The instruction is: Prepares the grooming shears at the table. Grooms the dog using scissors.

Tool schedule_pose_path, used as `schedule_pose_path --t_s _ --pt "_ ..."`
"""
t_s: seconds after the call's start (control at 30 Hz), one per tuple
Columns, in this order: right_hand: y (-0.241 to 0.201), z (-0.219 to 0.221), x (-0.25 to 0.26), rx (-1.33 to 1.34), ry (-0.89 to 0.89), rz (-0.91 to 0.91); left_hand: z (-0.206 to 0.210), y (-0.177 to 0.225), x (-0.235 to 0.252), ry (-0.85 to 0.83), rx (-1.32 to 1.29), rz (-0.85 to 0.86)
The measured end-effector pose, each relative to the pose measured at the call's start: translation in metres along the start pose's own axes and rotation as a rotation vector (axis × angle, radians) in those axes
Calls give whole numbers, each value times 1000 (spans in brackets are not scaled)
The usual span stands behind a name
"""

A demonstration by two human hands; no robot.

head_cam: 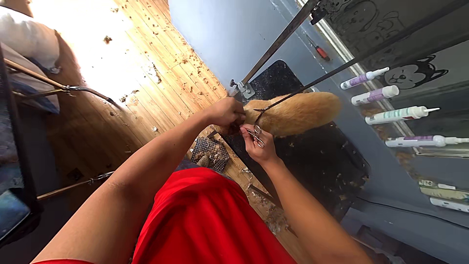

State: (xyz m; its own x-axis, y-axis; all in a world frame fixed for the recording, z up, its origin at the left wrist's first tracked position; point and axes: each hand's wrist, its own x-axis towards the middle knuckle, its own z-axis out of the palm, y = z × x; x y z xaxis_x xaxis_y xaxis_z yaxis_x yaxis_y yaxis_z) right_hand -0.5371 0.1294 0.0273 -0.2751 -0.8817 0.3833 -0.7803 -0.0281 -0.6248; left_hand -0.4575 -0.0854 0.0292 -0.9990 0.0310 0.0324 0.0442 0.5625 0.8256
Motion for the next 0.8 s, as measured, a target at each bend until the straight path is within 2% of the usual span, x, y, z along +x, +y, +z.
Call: schedule_pose_path --t_s 0.1,0.2,0.27,0.3,0.37,0.43,0.5,0.57,0.63,0.7,0.73,0.77,0.8 --pt "-1 4 2 22 -42 82 2 -2 0 2 27 -18" --pt "-6 15 1 -9 74 169 3 0 1 47 47 -16" --pt "-14 24 1 34 126 368 5 3 1 46 49 -44" --pt "-17 26 5 111 147 520 7 3 0 52 45 -47" --pt "-20 28 14 447 259 773 7 1 -1 82 34 -36" --pt "-23 26 16 753 375 893 4 0 -1 89 20 -44" --pt "-25 24 15 789 411 856 1 -1 -2 76 10 -65" --pt "-24 23 9 457 308 635 0 -1 -4 65 2 -84" --pt "-19 24 3 76 175 332 0 0 -4 61 10 -93" --pt "-17 26 -1 -168 81 110 3 4 -3 51 13 -97" --pt "-18 28 0 -225 64 78 5 5 -2 47 18 -95" --pt "-21 30 1 -236 65 125 6 5 -1 44 24 -94" --pt "-25 33 4 -198 79 251 9 5 0 45 33 -93"
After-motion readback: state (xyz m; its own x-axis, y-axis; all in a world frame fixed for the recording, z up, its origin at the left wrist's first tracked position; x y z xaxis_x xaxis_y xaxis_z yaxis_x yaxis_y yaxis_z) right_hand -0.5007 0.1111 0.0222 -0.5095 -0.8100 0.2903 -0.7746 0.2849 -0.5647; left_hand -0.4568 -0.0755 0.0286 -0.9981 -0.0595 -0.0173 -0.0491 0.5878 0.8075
